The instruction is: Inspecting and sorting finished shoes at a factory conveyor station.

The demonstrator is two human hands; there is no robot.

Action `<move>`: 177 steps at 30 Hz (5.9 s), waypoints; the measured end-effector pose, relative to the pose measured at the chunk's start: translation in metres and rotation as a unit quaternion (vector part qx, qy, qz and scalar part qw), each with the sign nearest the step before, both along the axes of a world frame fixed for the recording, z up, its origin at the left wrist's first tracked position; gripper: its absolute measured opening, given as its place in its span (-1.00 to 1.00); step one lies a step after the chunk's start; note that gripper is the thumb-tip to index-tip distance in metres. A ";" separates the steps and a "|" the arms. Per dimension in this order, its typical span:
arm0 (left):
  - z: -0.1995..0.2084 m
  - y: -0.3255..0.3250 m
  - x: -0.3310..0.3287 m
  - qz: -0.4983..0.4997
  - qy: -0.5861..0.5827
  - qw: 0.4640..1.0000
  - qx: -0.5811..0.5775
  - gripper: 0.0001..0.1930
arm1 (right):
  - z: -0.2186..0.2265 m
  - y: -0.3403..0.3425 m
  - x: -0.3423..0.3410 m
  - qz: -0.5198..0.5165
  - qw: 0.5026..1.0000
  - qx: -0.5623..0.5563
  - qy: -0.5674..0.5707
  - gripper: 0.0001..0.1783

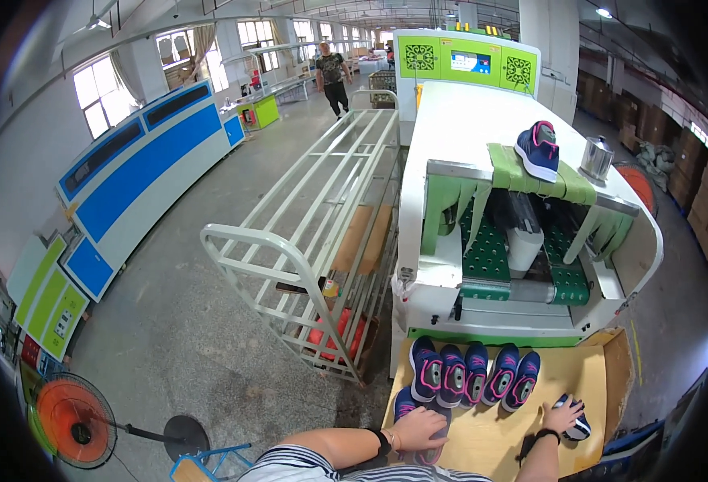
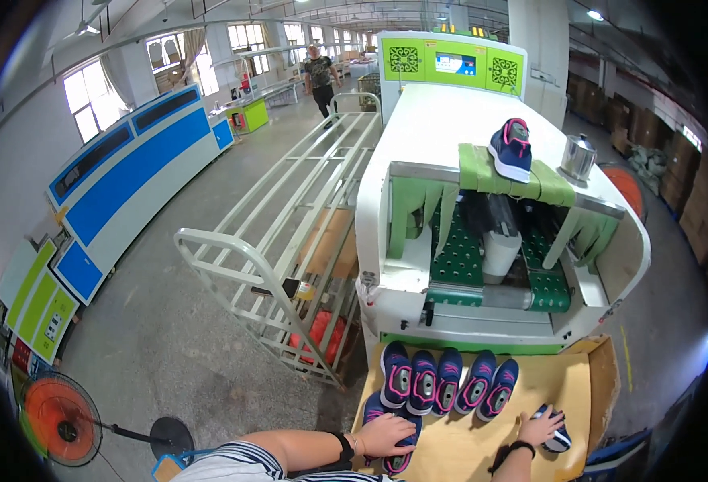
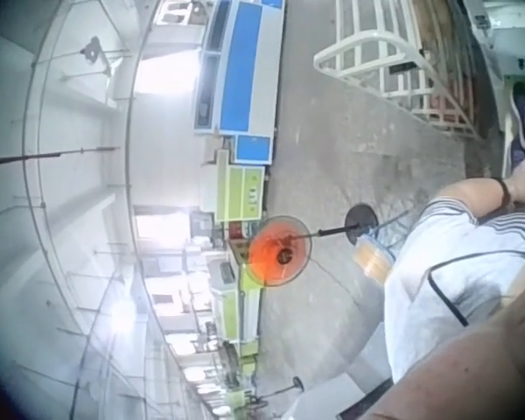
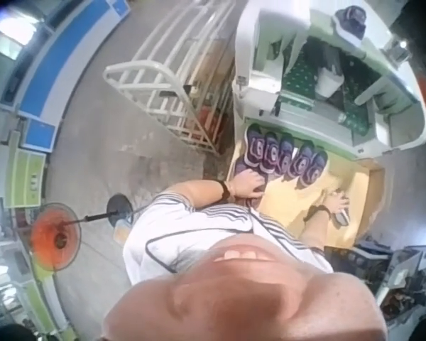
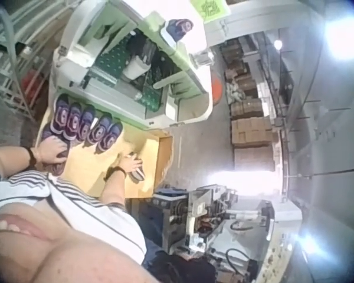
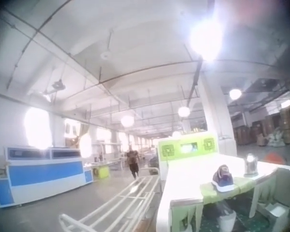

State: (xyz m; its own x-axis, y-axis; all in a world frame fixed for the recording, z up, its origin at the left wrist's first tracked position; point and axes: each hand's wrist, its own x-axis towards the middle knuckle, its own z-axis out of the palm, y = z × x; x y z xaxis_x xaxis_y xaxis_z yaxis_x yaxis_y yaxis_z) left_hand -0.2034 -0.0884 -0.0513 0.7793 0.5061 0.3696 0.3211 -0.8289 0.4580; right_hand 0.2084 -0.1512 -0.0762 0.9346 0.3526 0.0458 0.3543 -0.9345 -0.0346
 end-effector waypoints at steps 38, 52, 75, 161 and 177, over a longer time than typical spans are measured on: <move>0.162 0.039 -0.013 0.053 -0.338 0.692 -0.635 -0.25 | 0.126 -0.037 -0.263 0.502 0.677 0.466 0.267 -0.50; 0.209 0.110 0.060 0.014 -0.307 0.736 -0.604 -0.26 | 0.086 -0.028 -0.188 0.392 0.767 0.442 0.252 -0.75; 0.063 0.069 0.012 0.002 0.104 0.994 -0.029 -0.34 | 0.161 0.165 -0.031 0.310 0.696 0.633 0.136 -0.41; 0.016 0.031 0.008 -0.060 0.097 0.993 0.014 -0.45 | -0.037 -0.081 -0.027 0.049 0.767 0.569 0.294 -0.47; 0.132 0.060 0.076 0.070 -0.205 0.927 -0.306 -0.11 | 0.107 -0.010 -0.208 0.390 0.651 0.466 0.455 0.02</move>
